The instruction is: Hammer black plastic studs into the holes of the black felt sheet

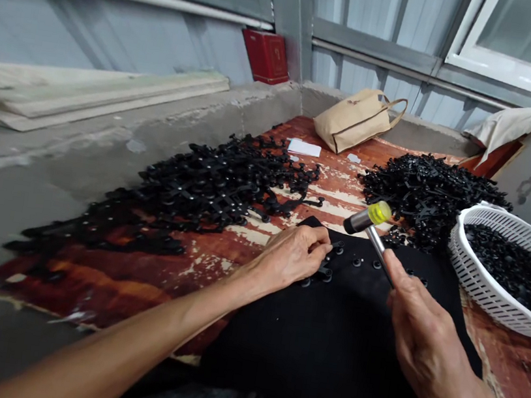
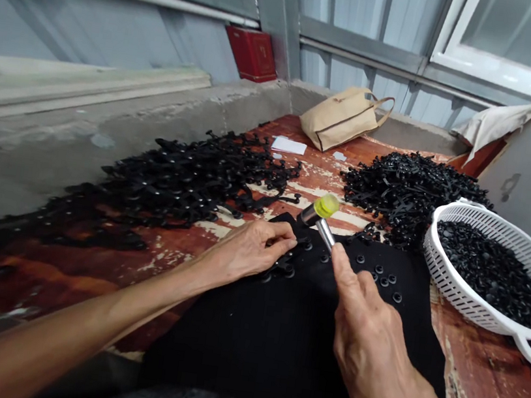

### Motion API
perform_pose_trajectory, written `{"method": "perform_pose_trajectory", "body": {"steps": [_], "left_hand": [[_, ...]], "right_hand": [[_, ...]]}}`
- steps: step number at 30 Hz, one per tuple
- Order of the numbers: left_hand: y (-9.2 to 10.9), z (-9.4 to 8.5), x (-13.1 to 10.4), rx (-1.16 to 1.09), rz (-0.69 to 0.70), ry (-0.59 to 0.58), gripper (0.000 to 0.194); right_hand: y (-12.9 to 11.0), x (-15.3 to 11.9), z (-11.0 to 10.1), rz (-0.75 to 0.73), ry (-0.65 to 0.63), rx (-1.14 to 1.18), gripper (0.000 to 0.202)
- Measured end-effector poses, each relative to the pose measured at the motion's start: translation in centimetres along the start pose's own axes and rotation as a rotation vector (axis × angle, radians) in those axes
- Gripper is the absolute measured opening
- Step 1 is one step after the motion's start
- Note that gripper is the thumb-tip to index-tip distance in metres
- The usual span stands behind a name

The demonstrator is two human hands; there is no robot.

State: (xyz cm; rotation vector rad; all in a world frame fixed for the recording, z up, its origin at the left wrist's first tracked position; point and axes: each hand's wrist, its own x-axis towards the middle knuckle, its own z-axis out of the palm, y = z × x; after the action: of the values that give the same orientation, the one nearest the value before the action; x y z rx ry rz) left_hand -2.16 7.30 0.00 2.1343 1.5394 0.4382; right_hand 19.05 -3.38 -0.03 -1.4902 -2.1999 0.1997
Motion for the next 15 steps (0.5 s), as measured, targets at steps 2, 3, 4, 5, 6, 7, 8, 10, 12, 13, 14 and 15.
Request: {"method": "perform_pose_trajectory", "body": {"steps": [2, 3, 4, 5, 6, 7, 8, 10, 12, 13, 14, 15], "left_hand": [[-0.01, 0.04, -0.03, 0.001, -0.002, -0.001, 0.025], [-0.07, 0.07, -0.02, 0.000, -0.003, 0.000, 0.025], [-0.14, 0.11, -0.01, -0.006, -0.003, 0.001, 0.025], [-0.21, 0.13, 0.01, -0.013, -0.003, 0.002, 0.025], [-0.26, 0.13, 0.02, -0.022, -0.004, 0.000, 0.025], [-0.28, 0.11, 0.03, -0.030, -0.006, -0.002, 0.025], [-0.27, 0.08, 0.03, -0.035, -0.008, -0.005, 0.025], [-0.20, 0.02, 0.01, -0.041, -0.008, -0.005, 0.024], [-0.17, 0.02, 0.00, -0.038, 0.004, -0.001, 0.024], [-0.19, 0.05, 0.01, -0.036, 0.007, 0.001, 0.024], [-0.26, 0.10, 0.02, -0.035, 0.007, -0.001, 0.024], [-0.35, 0.15, 0.04, -0.037, 0.004, -0.006, 0.024]], "right_hand": [[0.32, 0.93, 0.33, 0.001, -0.055, -0.089, 0.071], [0.41, 1.15, 0.41, 0.002, -0.073, -0.106, 0.070], [0.42, 1.21, 0.43, 0.003, -0.078, -0.113, 0.069], [0.36, 1.14, 0.40, 0.003, -0.068, -0.112, 0.067], [0.23, 0.99, 0.33, 0.002, -0.037, -0.096, 0.065], [0.09, 0.81, 0.27, 0.001, 0.010, -0.074, 0.064], [-0.04, 0.64, 0.22, 0.001, 0.061, -0.058, 0.064], [-0.18, 0.47, 0.22, 0.000, 0.091, -0.072, 0.065], [-0.14, 0.59, 0.25, -0.009, 0.015, -0.130, 0.064], [-0.10, 0.72, 0.24, -0.016, -0.034, -0.154, 0.063], [-0.08, 0.84, 0.19, -0.020, -0.060, -0.157, 0.063], [-0.07, 0.95, 0.13, -0.017, -0.052, -0.146, 0.063]]}}
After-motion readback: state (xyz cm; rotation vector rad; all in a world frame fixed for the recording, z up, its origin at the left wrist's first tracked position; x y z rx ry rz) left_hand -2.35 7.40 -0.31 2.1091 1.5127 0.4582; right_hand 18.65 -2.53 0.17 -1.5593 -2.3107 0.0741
